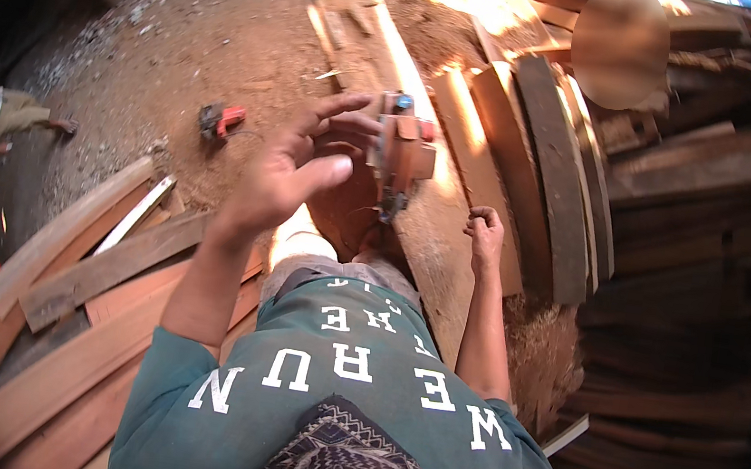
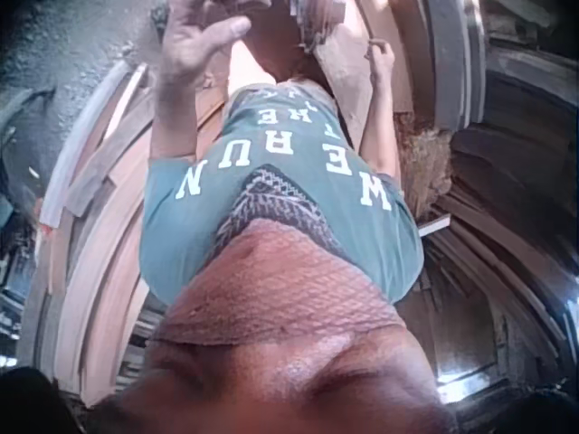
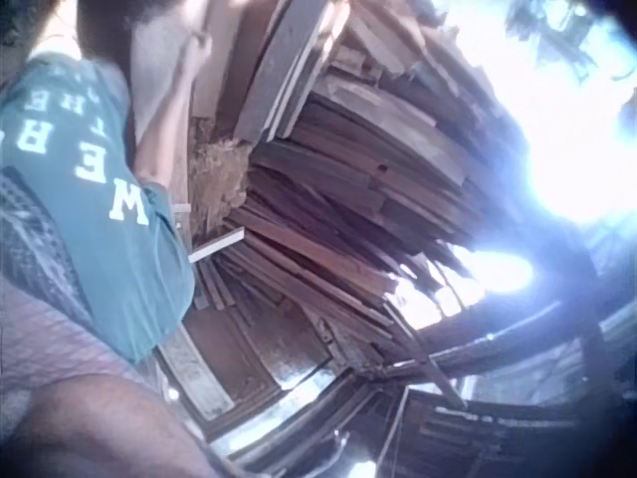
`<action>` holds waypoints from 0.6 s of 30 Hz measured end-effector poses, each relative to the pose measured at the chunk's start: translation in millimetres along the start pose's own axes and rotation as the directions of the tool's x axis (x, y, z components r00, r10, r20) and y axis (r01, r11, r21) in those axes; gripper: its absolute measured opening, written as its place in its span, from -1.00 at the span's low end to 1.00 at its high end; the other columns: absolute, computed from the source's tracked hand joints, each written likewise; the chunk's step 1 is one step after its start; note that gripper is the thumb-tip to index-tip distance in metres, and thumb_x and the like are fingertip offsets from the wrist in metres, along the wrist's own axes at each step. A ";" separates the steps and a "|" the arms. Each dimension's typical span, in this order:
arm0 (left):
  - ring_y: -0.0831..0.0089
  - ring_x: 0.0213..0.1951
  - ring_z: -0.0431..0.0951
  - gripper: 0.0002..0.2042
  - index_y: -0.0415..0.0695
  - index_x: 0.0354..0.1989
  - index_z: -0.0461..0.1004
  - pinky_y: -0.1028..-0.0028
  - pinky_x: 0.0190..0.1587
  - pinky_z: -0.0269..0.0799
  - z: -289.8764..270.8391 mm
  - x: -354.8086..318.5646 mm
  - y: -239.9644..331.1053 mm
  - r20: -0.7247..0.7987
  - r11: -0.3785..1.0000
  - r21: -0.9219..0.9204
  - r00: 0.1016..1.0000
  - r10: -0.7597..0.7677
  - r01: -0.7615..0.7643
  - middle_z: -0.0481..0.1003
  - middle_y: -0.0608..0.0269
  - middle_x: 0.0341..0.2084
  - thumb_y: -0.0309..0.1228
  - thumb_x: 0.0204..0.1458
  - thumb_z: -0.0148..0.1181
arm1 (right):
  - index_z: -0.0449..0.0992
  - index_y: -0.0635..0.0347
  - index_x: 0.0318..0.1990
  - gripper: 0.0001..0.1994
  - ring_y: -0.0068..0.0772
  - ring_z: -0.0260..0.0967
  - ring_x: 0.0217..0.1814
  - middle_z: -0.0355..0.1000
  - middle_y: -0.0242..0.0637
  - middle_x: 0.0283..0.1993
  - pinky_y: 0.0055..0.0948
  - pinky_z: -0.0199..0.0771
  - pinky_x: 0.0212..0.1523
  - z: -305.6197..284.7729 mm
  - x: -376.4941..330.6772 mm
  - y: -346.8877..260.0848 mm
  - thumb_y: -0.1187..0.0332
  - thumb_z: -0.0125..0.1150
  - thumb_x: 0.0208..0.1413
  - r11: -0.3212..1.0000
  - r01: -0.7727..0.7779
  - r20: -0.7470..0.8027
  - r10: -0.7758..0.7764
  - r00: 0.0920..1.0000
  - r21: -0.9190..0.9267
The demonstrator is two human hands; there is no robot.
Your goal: The person selects a wooden plank from a stack, measures it with a tape measure, marks it, and cuts it with a circular saw. The person then stacks the cut pieces and continues handling additional planks.
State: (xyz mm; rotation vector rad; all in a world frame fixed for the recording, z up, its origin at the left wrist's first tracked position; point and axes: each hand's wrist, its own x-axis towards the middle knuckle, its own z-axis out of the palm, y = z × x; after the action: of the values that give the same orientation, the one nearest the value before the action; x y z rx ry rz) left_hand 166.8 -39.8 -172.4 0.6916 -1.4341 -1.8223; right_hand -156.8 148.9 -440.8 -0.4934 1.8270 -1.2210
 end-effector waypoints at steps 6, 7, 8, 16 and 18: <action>0.11 0.21 0.50 -0.13 -0.37 0.38 0.19 0.23 0.22 0.44 30.7 28.5 -247.9 -0.289 0.702 0.397 0.806 -0.516 0.592 0.43 -0.25 0.19 -0.11 -0.01 0.45 | 0.54 0.28 0.00 -0.77 -0.50 0.51 -0.23 0.54 -0.31 -0.16 -0.45 0.57 -0.23 -66.8 -28.3 5.2 0.53 0.08 0.23 0.995 -0.056 -0.063 0.050 0.997 -0.083; 0.07 0.21 0.50 -0.11 -0.38 0.37 0.19 0.22 0.21 0.42 39.3 32.1 -263.6 -0.318 0.686 0.461 0.826 -0.465 0.564 0.44 -0.28 0.19 -0.07 -0.02 0.45 | 0.54 0.27 0.02 -0.76 -0.49 0.52 -0.24 0.54 -0.31 -0.17 -0.45 0.57 -0.23 -69.9 -33.2 -1.6 0.52 0.11 0.23 0.989 -0.061 -0.057 0.054 0.997 -0.134; 0.00 0.14 0.55 -0.12 -0.42 0.33 0.21 0.21 0.19 0.44 46.3 40.7 -264.7 -0.387 0.645 0.527 0.831 -0.399 0.554 0.48 -0.32 0.12 -0.07 -0.04 0.45 | 0.56 0.29 0.01 -0.76 -0.52 0.49 -0.30 0.55 -0.32 -0.22 -0.47 0.55 -0.24 -72.0 -34.6 -5.6 0.50 0.17 0.21 0.985 -0.057 -0.042 0.051 0.998 -0.163; -0.13 0.00 0.62 -0.39 -0.43 0.07 0.35 0.14 0.06 0.51 45.4 78.4 -290.2 -0.514 0.542 0.516 0.746 -0.422 0.663 0.57 -0.38 -0.09 -0.09 0.09 0.29 | 0.60 0.33 -0.05 -0.79 -0.50 0.50 -0.25 0.55 -0.31 -0.21 -0.46 0.57 -0.18 -55.2 -37.7 4.6 0.45 0.19 0.23 0.985 -0.122 -0.118 0.108 0.987 -0.120; 0.10 -0.21 0.68 -0.50 -0.35 0.02 0.40 0.27 -0.16 0.57 51.4 77.6 -247.0 -0.431 0.652 0.335 0.726 -0.537 0.681 0.60 -0.21 -0.18 -0.10 0.17 0.23 | 0.59 0.38 -0.02 -0.77 -0.45 0.52 -0.18 0.56 -0.24 -0.13 -0.44 0.61 -0.09 -44.9 -34.4 11.1 0.46 0.13 0.26 0.972 -0.233 -0.149 0.236 0.960 0.037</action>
State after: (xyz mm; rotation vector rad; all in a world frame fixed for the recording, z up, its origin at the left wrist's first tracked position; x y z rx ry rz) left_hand 30.5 -37.4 -398.4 1.8330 -1.5568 -1.7118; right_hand -173.4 202.9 -428.8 -0.1688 1.9379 -1.1373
